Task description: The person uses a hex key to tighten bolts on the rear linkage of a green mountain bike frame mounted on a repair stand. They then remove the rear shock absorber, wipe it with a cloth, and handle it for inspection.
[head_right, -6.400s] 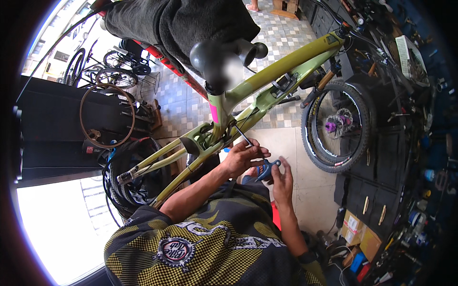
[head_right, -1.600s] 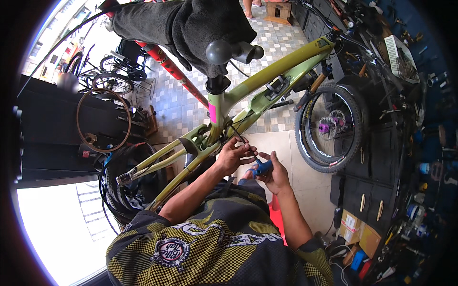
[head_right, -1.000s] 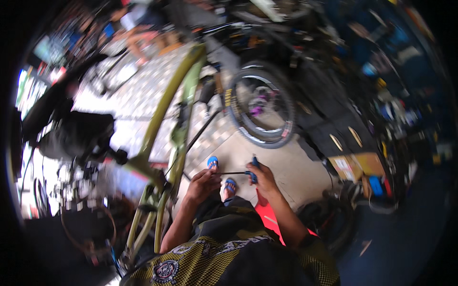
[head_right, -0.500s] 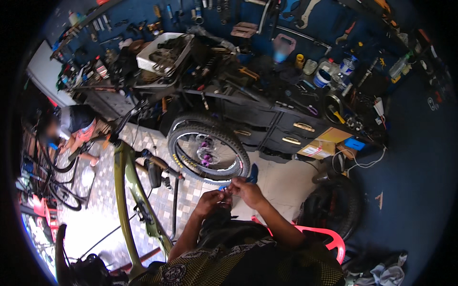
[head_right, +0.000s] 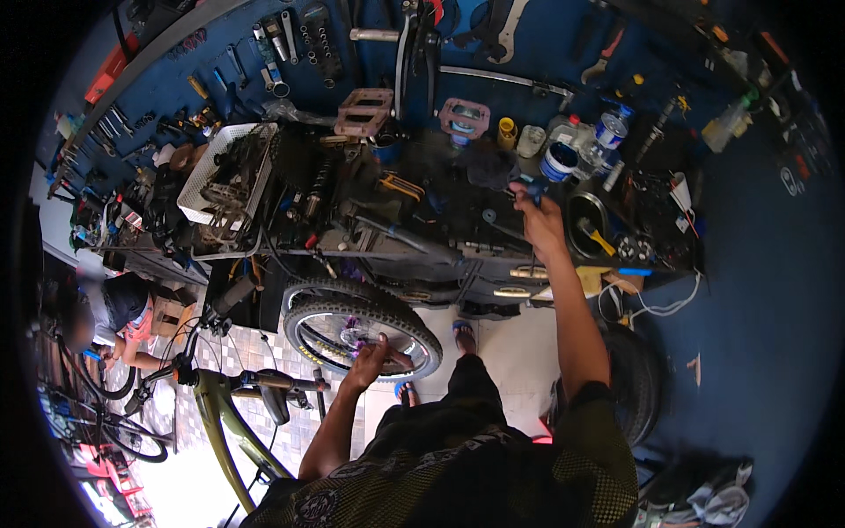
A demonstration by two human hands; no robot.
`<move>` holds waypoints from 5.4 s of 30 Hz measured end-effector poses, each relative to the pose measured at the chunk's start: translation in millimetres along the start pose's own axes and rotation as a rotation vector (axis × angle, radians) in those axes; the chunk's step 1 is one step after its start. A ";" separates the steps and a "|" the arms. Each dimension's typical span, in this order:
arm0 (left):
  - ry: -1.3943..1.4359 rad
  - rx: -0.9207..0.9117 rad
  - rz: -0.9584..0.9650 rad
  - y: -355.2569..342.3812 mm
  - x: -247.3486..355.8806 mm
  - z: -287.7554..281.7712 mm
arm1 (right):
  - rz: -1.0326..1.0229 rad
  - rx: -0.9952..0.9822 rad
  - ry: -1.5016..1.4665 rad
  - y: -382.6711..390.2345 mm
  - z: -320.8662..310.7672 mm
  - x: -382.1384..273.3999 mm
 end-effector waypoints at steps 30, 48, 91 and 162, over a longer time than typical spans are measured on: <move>0.325 0.585 0.408 -242.9 188.9 158.8 | -0.392 -0.331 0.366 -107.4 20.4 17.1; -1.278 1.067 0.548 -292.1 263.5 13.9 | -0.353 -0.143 0.801 -241.1 -27.8 73.0; -0.201 0.673 0.555 -257.6 254.4 167.6 | -0.197 0.120 0.666 -274.0 -172.3 24.3; -0.216 0.387 0.725 -188.8 324.3 143.8 | -1.257 -0.881 0.486 -113.7 -29.2 -91.0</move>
Point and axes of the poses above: each hand's wrist, its own y-axis away from the middle knuckle, its own z-axis out of the palm, x = y × z, the point moved 4 cm from there along -y, towards the middle knuckle, and after that the axes turned 12 degrees about x, right-handed, at the moved point
